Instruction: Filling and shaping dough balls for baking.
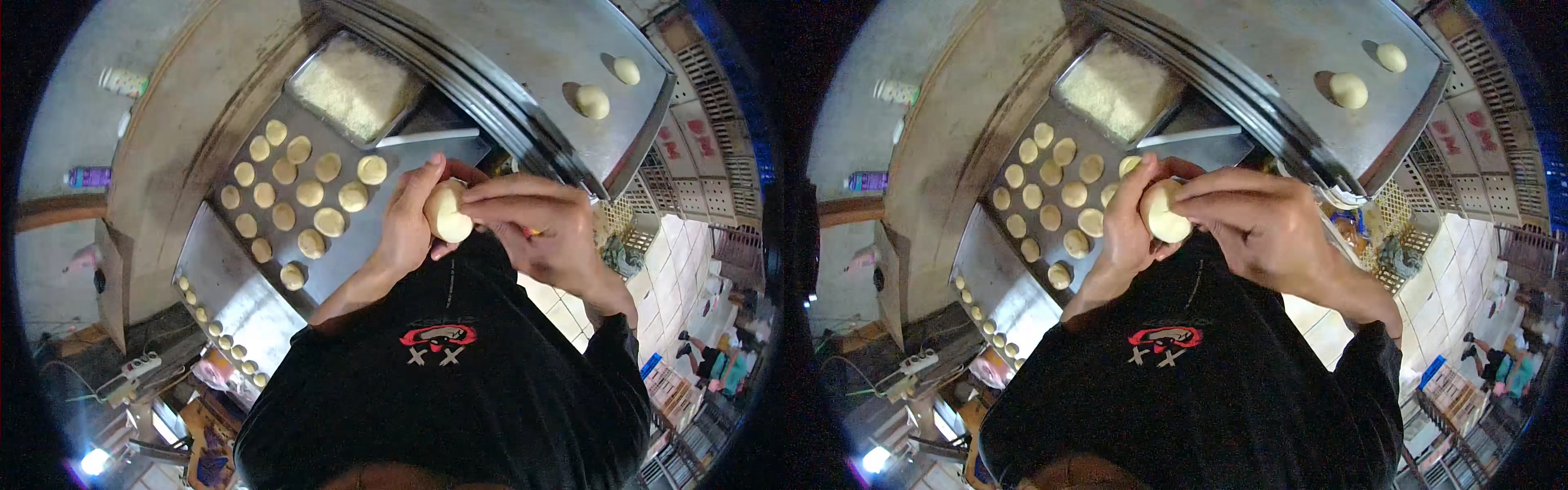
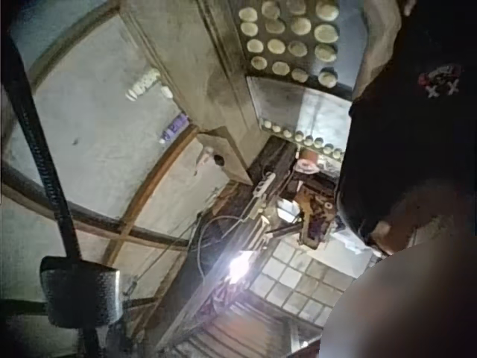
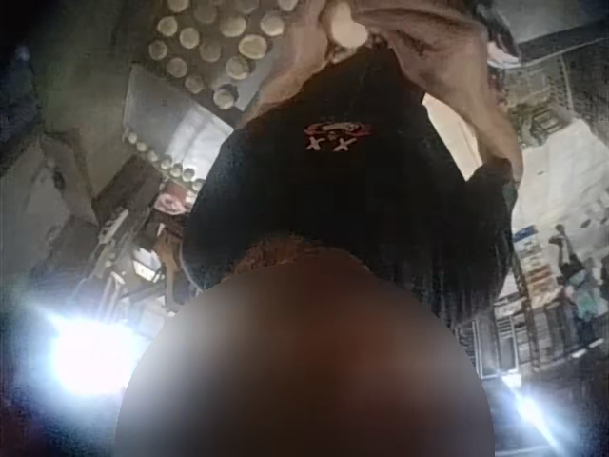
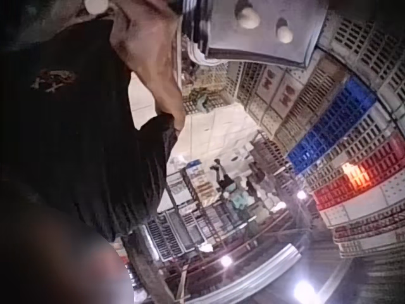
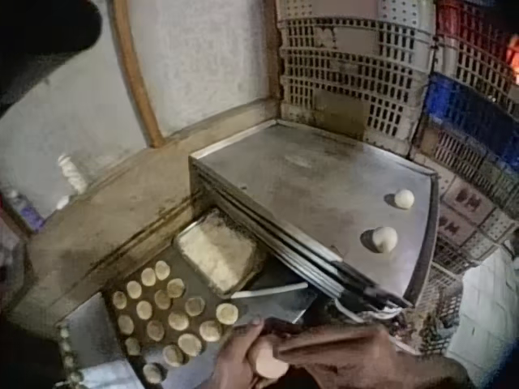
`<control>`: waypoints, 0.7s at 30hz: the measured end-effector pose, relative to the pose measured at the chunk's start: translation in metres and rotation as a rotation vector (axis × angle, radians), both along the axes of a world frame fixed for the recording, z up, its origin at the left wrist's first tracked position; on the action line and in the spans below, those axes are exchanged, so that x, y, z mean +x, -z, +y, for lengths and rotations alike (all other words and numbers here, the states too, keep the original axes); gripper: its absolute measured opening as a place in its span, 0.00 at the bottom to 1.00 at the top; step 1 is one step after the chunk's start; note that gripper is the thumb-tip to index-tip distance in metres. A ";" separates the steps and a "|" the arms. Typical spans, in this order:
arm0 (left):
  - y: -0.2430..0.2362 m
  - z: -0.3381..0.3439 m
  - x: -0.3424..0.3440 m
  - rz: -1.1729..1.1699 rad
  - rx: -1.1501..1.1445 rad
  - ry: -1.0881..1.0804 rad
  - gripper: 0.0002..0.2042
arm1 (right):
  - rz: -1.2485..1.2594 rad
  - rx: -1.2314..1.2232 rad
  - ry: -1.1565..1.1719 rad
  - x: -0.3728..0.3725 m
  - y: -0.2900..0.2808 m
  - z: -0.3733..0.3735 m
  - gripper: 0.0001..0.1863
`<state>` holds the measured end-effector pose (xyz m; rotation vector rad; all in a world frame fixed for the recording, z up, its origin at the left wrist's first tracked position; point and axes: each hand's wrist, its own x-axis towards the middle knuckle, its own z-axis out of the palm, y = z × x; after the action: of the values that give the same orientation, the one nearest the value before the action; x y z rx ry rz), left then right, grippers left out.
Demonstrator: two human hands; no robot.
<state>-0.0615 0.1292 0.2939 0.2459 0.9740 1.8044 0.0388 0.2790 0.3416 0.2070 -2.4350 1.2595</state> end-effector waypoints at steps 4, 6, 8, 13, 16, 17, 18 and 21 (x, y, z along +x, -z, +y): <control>-0.024 0.042 0.001 -0.035 0.037 0.157 0.31 | -0.168 -0.255 0.270 0.009 -0.004 0.044 0.09; -0.029 0.065 -0.003 0.025 0.067 0.250 0.32 | -0.195 -0.494 0.360 0.009 -0.001 0.063 0.09; -0.034 0.088 -0.002 0.132 0.083 0.255 0.32 | -0.285 -0.606 0.369 0.014 -0.010 0.087 0.14; -0.036 0.140 0.006 0.276 0.060 0.369 0.31 | -0.175 -0.534 0.380 0.020 -0.005 0.137 0.30; -0.041 0.165 0.020 0.462 0.082 0.222 0.31 | -0.155 -0.411 0.432 0.023 -0.011 0.176 0.30; -0.049 0.166 0.012 0.515 0.017 0.276 0.32 | -0.064 -0.308 0.505 0.020 -0.005 0.196 0.26; -0.048 0.167 0.009 0.517 0.025 0.279 0.32 | -0.085 -0.231 0.576 0.018 0.001 0.223 0.28; -0.045 0.168 -0.004 0.682 -0.012 0.098 0.28 | -0.133 -0.060 0.773 0.009 0.007 0.311 0.27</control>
<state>-0.0654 0.2975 0.3387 0.9262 1.4074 1.6434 0.0476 0.5902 0.3344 -0.7817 -2.2076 0.9896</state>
